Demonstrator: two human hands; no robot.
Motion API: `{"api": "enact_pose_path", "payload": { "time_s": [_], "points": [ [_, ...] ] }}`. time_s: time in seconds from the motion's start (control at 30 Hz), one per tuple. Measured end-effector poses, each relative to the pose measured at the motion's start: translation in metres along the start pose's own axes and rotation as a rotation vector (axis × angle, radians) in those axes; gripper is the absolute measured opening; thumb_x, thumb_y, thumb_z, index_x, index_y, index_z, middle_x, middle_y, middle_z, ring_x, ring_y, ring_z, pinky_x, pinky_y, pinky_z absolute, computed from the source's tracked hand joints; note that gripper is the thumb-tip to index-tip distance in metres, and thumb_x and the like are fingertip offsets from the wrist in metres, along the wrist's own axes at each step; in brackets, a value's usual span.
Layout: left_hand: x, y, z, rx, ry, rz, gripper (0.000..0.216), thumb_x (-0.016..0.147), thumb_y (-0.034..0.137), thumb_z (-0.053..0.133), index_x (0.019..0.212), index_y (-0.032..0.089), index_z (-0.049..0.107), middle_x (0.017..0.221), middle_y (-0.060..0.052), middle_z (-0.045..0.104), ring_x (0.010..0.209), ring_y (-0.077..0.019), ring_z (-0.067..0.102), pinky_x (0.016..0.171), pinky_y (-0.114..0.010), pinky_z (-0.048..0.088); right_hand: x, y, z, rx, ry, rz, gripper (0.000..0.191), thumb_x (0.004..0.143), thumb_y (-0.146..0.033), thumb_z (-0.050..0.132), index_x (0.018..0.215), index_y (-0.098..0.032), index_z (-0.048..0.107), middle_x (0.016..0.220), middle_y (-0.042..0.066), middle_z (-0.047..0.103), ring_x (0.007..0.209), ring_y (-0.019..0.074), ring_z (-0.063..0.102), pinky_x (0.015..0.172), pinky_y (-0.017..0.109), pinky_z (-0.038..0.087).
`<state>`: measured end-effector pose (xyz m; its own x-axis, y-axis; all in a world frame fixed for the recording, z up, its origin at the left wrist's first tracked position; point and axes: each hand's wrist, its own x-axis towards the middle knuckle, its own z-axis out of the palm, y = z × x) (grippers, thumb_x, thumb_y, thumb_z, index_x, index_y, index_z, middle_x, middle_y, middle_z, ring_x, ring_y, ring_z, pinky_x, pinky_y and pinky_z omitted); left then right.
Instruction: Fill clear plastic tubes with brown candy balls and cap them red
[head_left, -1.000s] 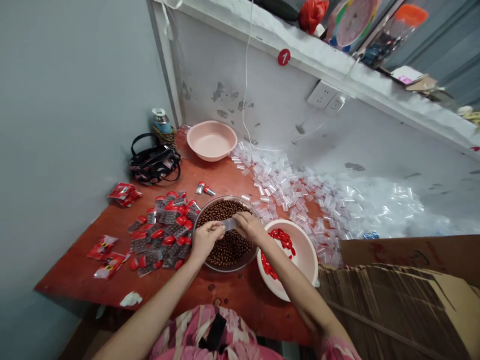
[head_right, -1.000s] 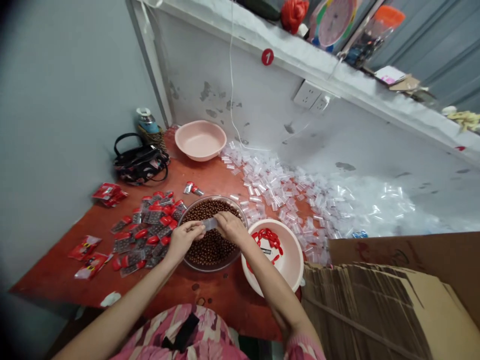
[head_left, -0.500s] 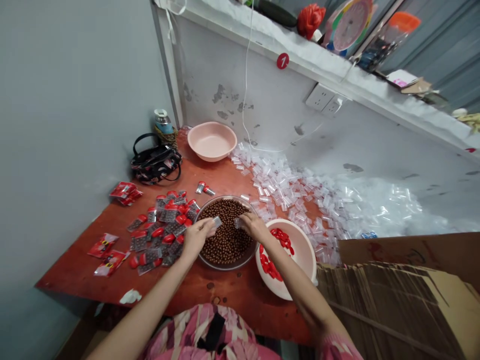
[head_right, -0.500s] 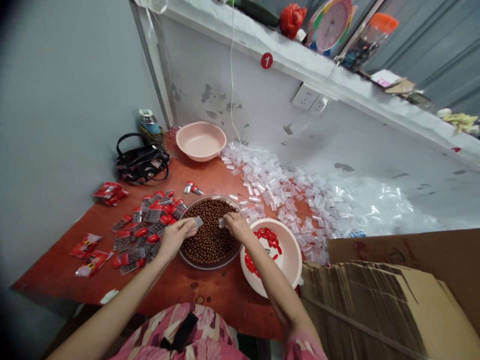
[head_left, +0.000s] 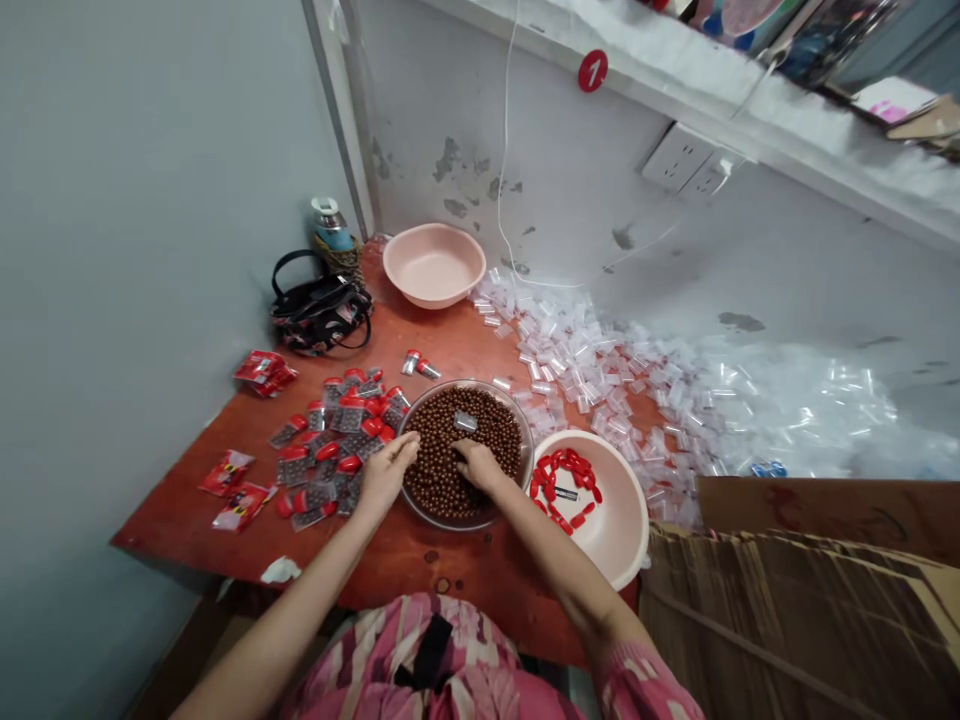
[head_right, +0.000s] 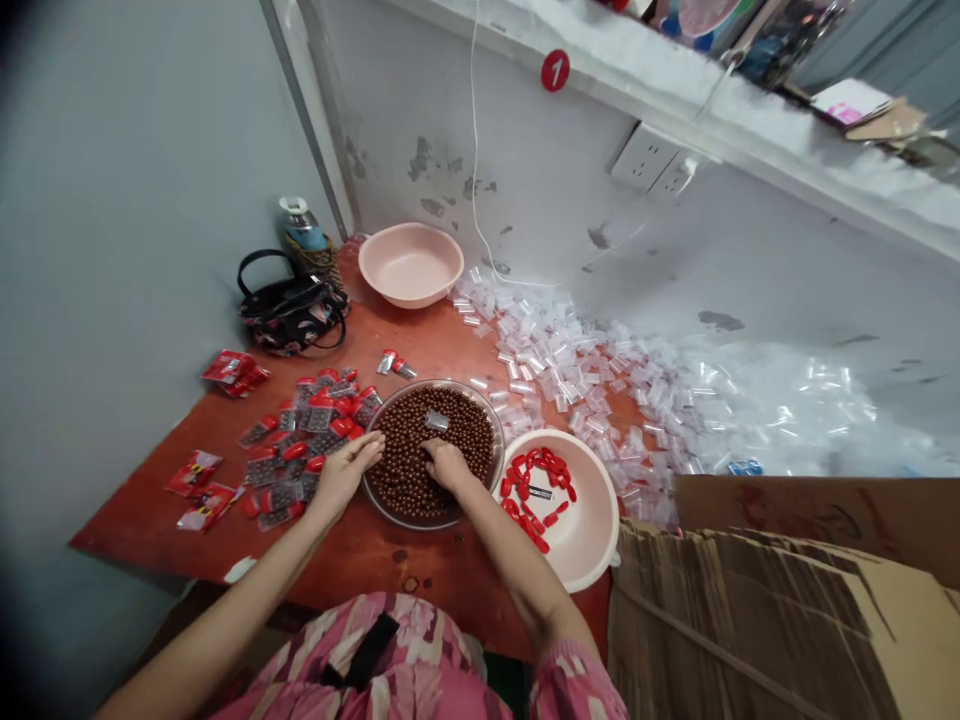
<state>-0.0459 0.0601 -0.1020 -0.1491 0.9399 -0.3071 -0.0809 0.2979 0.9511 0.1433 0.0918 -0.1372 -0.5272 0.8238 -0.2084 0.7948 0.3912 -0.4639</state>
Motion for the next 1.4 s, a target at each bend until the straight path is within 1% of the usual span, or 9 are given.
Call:
{"api": "enact_pose_path", "payload": {
  "time_s": [0.2, 0.4, 0.5, 0.63, 0.73, 0.87, 1.03, 1.17, 1.4],
  "points": [
    [-0.005, 0.001, 0.009, 0.419, -0.229, 0.238, 0.045, 0.076, 0.033, 0.047, 0.119, 0.021, 0.046, 0.122, -0.005, 0.05, 0.112, -0.0189, 0.044, 0.097, -0.037, 0.032, -0.019, -0.003, -0.021, 0.883, -0.032, 0.009, 0.045, 0.068, -0.028, 0.061, 0.112, -0.022, 0.052, 0.101, 0.0, 0.06, 0.093, 0.0161, 0.055, 0.087, 0.032, 0.039],
    [-0.01, 0.019, 0.034, 0.243, -0.377, 0.227, 0.035, 0.076, 0.032, 0.047, 0.108, 0.02, 0.056, 0.112, -0.005, 0.057, 0.105, -0.0198, 0.05, 0.095, -0.037, 0.033, -0.035, -0.022, -0.04, 1.247, -0.034, 0.063, 0.037, 0.069, -0.032, 0.06, 0.104, -0.019, 0.058, 0.091, 0.0, 0.062, 0.083, 0.015, 0.056, 0.079, 0.033, 0.044],
    [-0.011, 0.027, 0.042, 0.051, -0.357, 0.122, 0.031, 0.072, 0.033, 0.053, 0.097, 0.016, 0.061, 0.102, -0.008, 0.062, 0.096, -0.0214, 0.055, 0.09, -0.039, 0.039, -0.042, -0.024, -0.045, 1.143, 0.104, 0.164, 0.029, 0.069, -0.035, 0.059, 0.093, -0.018, 0.062, 0.078, 0.0, 0.062, 0.069, 0.013, 0.057, 0.068, 0.029, 0.047],
    [-0.02, 0.037, 0.046, -0.163, -0.375, -0.121, 0.04, 0.069, 0.037, 0.057, 0.101, 0.013, 0.056, 0.1, -0.01, 0.06, 0.089, -0.0234, 0.058, 0.075, -0.043, 0.049, -0.061, -0.02, -0.05, 0.854, 0.29, 0.192, 0.03, 0.07, -0.037, 0.057, 0.095, -0.02, 0.06, 0.086, 0.001, 0.063, 0.078, 0.0143, 0.056, 0.075, 0.029, 0.045],
    [-0.029, 0.042, 0.043, -0.202, -0.377, -0.166, 0.041, 0.068, 0.036, 0.059, 0.103, 0.014, 0.054, 0.101, -0.009, 0.059, 0.088, -0.0227, 0.058, 0.073, -0.043, 0.05, -0.086, -0.004, -0.049, 0.804, 0.322, 0.23, 0.028, 0.073, -0.036, 0.053, 0.095, -0.019, 0.06, 0.085, 0.002, 0.063, 0.077, 0.0139, 0.057, 0.071, 0.027, 0.045],
    [-0.038, 0.041, 0.038, -0.254, -0.407, -0.192, 0.041, 0.065, 0.033, 0.064, 0.1, 0.015, 0.057, 0.098, -0.008, 0.061, 0.088, -0.0238, 0.059, 0.079, -0.044, 0.048, -0.135, 0.045, -0.048, 0.591, 0.43, 0.5, 0.027, 0.079, -0.033, 0.043, 0.093, -0.017, 0.06, 0.078, 0.002, 0.064, 0.066, 0.0122, 0.058, 0.061, 0.023, 0.045],
    [-0.049, 0.033, 0.045, -0.212, -0.461, -0.262, 0.04, 0.064, 0.031, 0.066, 0.101, 0.017, 0.058, 0.099, -0.006, 0.062, 0.088, -0.0225, 0.059, 0.082, -0.041, 0.048, -0.187, 0.115, -0.051, 0.25, 0.503, 0.876, 0.025, 0.077, -0.025, 0.04, 0.086, -0.016, 0.062, 0.077, 0.005, 0.064, 0.07, 0.0149, 0.058, 0.064, 0.025, 0.042],
    [-0.053, 0.024, 0.06, -0.173, -0.481, -0.308, 0.04, 0.062, 0.032, 0.067, 0.099, 0.018, 0.059, 0.1, -0.006, 0.063, 0.092, -0.0233, 0.058, 0.083, -0.039, 0.047, -0.187, 0.141, -0.041, 0.135, 0.437, 0.973, 0.021, 0.076, -0.025, 0.043, 0.083, -0.018, 0.062, 0.079, 0.005, 0.063, 0.074, 0.0163, 0.057, 0.067, 0.026, 0.04],
    [-0.05, 0.015, 0.074, -0.092, -0.444, -0.332, 0.045, 0.059, 0.036, 0.068, 0.098, 0.017, 0.06, 0.101, -0.007, 0.063, 0.092, -0.0253, 0.058, 0.079, -0.039, 0.05, -0.158, 0.151, -0.025, 0.036, 0.384, 1.047, 0.024, 0.077, -0.026, 0.044, 0.095, -0.015, 0.054, 0.1, 0.013, 0.056, 0.089, 0.0202, 0.053, 0.075, 0.032, 0.039]
  ]
}}
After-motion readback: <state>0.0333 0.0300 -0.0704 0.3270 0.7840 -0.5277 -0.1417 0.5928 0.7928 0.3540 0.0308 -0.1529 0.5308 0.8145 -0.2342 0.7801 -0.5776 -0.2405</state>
